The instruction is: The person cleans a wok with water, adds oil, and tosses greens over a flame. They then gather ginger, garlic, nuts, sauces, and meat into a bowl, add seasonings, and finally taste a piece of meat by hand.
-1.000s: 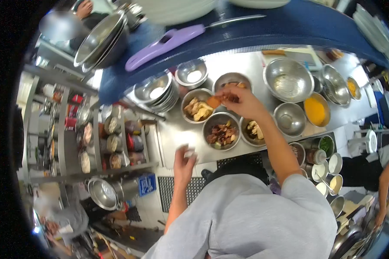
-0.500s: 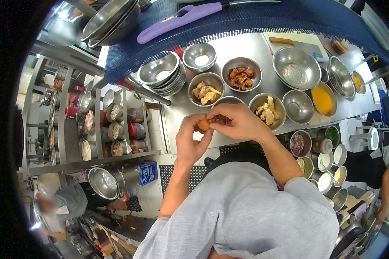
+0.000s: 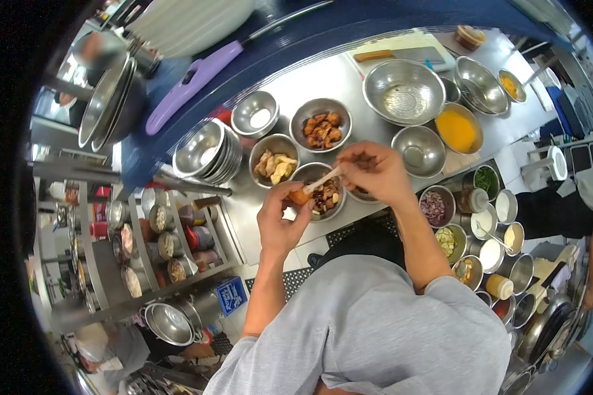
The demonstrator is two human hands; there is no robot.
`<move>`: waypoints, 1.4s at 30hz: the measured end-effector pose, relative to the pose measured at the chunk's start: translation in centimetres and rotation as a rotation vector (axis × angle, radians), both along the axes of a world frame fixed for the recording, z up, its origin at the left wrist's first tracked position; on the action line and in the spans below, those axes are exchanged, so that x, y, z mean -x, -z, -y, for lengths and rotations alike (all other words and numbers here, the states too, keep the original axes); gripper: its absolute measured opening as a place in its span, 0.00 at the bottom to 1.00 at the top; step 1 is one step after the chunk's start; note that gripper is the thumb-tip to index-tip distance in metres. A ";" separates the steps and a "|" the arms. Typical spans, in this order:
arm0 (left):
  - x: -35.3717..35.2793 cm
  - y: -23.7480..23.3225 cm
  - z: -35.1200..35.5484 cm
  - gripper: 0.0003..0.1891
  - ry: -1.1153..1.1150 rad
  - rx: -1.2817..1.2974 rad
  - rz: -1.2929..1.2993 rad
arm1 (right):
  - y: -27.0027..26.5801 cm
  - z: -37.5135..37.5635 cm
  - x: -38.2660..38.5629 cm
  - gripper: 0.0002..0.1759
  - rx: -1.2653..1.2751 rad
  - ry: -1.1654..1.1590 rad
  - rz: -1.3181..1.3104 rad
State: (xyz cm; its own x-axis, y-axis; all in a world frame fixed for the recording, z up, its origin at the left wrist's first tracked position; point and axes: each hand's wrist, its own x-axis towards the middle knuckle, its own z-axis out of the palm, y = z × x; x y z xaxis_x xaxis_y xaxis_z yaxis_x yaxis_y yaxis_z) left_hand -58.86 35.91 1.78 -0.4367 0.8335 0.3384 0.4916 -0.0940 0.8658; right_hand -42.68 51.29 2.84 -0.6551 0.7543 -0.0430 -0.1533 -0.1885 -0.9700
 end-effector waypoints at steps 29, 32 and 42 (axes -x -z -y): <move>-11.8 23.3 34.2 0.23 -0.533 1.126 0.485 | 3.7 4.6 4.1 0.10 0.724 -0.499 -0.445; -9.9 26.5 37.3 0.23 -0.459 1.166 0.460 | 2.2 7.0 4.9 0.10 0.678 -0.445 -0.479; -1.7 28.7 43.1 0.17 -0.393 1.113 0.803 | -4.8 22.9 4.2 0.08 0.497 -0.339 -0.569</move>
State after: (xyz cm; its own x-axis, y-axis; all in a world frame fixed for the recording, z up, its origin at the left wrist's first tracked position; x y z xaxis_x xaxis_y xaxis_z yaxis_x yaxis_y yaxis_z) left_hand -57.14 -7.21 -26.93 -0.4544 0.2778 -0.8464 -0.3249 0.8330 0.4478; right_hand -46.87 28.37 7.67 -0.8661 0.4922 0.0876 -0.4533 -0.6991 -0.5530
